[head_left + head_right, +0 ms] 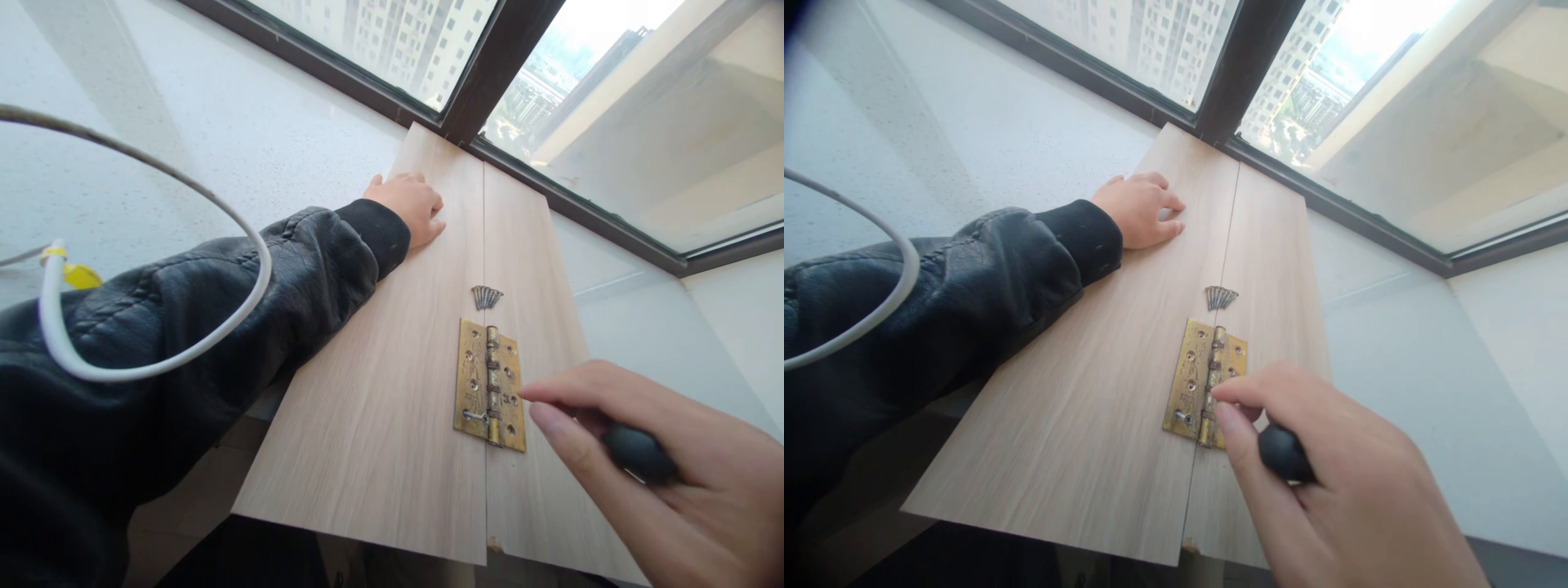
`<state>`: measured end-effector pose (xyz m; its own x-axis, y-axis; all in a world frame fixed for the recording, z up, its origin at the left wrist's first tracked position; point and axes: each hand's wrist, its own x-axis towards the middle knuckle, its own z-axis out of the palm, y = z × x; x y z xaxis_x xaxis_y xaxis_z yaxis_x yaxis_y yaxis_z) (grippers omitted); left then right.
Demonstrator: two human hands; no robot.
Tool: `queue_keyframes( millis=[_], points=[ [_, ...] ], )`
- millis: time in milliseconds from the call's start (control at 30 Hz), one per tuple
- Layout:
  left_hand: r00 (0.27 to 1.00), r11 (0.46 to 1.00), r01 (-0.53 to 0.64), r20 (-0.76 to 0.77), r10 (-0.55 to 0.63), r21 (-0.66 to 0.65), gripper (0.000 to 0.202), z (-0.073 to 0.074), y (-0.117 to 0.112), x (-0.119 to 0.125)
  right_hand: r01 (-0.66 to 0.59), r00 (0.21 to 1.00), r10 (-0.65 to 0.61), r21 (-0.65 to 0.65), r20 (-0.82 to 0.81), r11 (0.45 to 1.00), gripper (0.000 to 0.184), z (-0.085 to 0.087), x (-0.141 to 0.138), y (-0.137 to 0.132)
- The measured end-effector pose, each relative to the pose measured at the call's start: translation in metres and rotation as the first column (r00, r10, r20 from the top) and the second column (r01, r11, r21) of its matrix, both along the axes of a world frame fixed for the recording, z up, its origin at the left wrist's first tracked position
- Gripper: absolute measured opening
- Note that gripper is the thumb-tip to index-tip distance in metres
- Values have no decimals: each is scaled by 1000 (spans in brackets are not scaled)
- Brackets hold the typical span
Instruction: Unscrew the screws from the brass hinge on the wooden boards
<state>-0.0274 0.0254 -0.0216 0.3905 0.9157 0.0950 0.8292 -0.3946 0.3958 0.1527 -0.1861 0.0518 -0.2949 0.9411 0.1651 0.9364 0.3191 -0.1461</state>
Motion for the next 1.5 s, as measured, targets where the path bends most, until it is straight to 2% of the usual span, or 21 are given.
queue_keyframes(
  millis=[167, 300, 400, 600, 833, 1033, 1333, 1500],
  points=[
    [1000, 1000, 0, 5, 0, 1, 46, 0, 0, 0, -110, 961, 92, 55, 260, 992, 48, -18, -15, -1],
    [1000, 1000, -3, 3, 3, 5, 46, 0, -1, 1, -194, 928, 144, 117, 345, 974, 46, -23, -20, -3],
    [1000, 1000, -2, -6, 2, 9, 46, 0, -1, 1, -191, 925, 133, 133, 357, 972, 44, -24, -22, -2],
    [1000, 1000, -12, -4, 12, 6, 44, 0, 0, 1, -183, 936, 111, 192, 334, 964, 44, -28, -29, -7],
    [1000, 1000, -13, 25, 13, 3, 46, -1, 1, 1, -122, 969, 83, 162, 231, 979, 41, -35, -22, -13],
    [1000, 1000, -23, 19, 23, 13, 47, -3, 1, 0, -149, 971, 108, 186, 211, 971, 41, -37, -28, -11],
    [1000, 1000, 1, 27, -1, 30, 47, -5, 3, 0, -136, 977, 104, 171, 185, 976, 41, -42, -21, -5],
    [999, 1000, -14, 31, 14, 21, 44, -4, 2, 0, -94, 995, 96, 60, -29, 994, 20, -32, -13, -12]
  ],
)
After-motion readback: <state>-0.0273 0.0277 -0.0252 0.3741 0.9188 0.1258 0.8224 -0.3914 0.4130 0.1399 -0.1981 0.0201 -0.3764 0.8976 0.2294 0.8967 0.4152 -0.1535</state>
